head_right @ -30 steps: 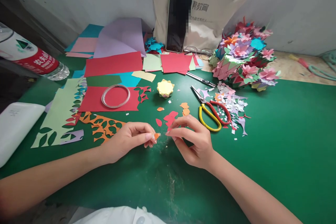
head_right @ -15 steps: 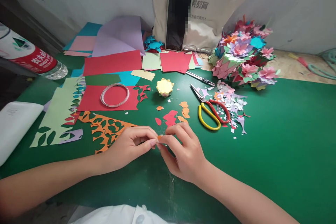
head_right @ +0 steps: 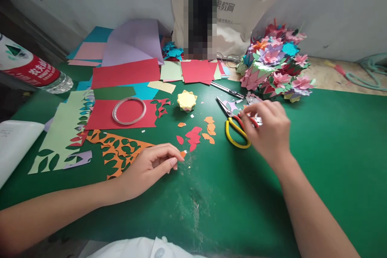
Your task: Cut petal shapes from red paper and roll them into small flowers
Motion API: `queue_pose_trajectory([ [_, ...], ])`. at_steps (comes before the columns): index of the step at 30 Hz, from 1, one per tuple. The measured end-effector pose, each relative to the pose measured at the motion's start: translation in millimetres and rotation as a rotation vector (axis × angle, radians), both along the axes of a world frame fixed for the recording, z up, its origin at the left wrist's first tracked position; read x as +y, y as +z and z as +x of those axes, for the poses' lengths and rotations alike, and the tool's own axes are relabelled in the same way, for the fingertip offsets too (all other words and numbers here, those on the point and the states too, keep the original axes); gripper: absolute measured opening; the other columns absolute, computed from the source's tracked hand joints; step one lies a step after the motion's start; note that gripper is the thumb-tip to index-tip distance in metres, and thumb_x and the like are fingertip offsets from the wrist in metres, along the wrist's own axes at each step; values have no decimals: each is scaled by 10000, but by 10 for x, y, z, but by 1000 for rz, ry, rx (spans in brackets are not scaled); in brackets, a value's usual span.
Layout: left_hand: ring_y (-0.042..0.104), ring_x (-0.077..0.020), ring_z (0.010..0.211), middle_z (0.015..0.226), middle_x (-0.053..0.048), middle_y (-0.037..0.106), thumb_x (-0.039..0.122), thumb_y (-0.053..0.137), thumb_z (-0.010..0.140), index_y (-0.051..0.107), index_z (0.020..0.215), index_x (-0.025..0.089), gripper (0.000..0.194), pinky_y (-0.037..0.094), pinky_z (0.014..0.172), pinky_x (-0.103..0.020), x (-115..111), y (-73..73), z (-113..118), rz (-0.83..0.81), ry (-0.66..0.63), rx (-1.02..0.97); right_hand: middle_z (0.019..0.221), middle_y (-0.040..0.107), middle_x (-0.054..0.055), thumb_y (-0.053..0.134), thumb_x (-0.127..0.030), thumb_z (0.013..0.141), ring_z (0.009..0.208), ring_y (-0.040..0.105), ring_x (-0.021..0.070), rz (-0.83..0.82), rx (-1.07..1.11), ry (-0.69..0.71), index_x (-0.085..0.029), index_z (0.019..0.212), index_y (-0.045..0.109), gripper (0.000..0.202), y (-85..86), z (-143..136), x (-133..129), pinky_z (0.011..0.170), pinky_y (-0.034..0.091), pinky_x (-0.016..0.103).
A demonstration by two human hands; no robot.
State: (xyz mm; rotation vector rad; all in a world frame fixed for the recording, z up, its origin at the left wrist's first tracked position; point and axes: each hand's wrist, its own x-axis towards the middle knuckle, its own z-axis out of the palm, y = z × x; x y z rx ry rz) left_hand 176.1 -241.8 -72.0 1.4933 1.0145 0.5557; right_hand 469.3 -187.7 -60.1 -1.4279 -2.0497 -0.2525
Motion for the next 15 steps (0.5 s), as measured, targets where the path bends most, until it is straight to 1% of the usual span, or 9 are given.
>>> queue_pose_trajectory([
  [1,606,-129,770,940,-32,633,251,465,941,660,930,175,210,490,679,-251,-2,0,-1,-11,-2,-9,697,587,51,619,-236,869,691,543,232,20,-18,-74,-214,764,588,112,-4,145,65,658,391,361],
  [3,612,-129,775,957,-36,617,252,464,941,650,956,173,203,497,680,-253,-6,-3,-2,-31,3,-26,700,597,64,612,-255,870,670,533,241,-47,-81,-149,-209,759,610,120,-27,367,139,632,354,353],
  [6,615,-130,784,966,-38,594,248,458,940,631,989,171,196,501,671,-252,-12,-11,-5,-59,13,-42,704,624,85,578,-265,880,648,526,255,-148,-149,-191,-206,749,637,155,-75,517,150,596,315,341],
  [8,615,-128,785,973,-37,589,240,453,940,627,998,174,194,503,670,-251,-13,-16,-9,-67,14,-42,711,640,88,547,-270,890,633,526,254,-179,-170,-206,-209,740,650,192,-94,532,135,578,301,333],
  [11,610,-123,780,1000,-32,592,227,450,941,630,1010,190,196,503,662,-249,-11,-22,-15,-40,-2,-28,718,646,84,524,-264,898,630,531,246,-174,-169,-228,-213,748,661,209,-82,487,121,569,297,326],
  [13,604,-116,778,1034,-23,592,219,450,944,631,1048,215,209,503,661,-246,-9,-25,-16,-10,-14,-17,727,649,96,552,-257,886,651,543,249,-143,-146,-239,-206,756,655,173,-53,408,108,580,313,335],
  [15,598,-107,783,1095,-13,585,200,459,940,626,1104,251,239,503,668,-239,-9,-26,-16,19,-28,-16,730,653,108,596,-259,870,676,561,252,-100,-103,-234,-196,754,640,140,-22,269,71,601,347,347],
])
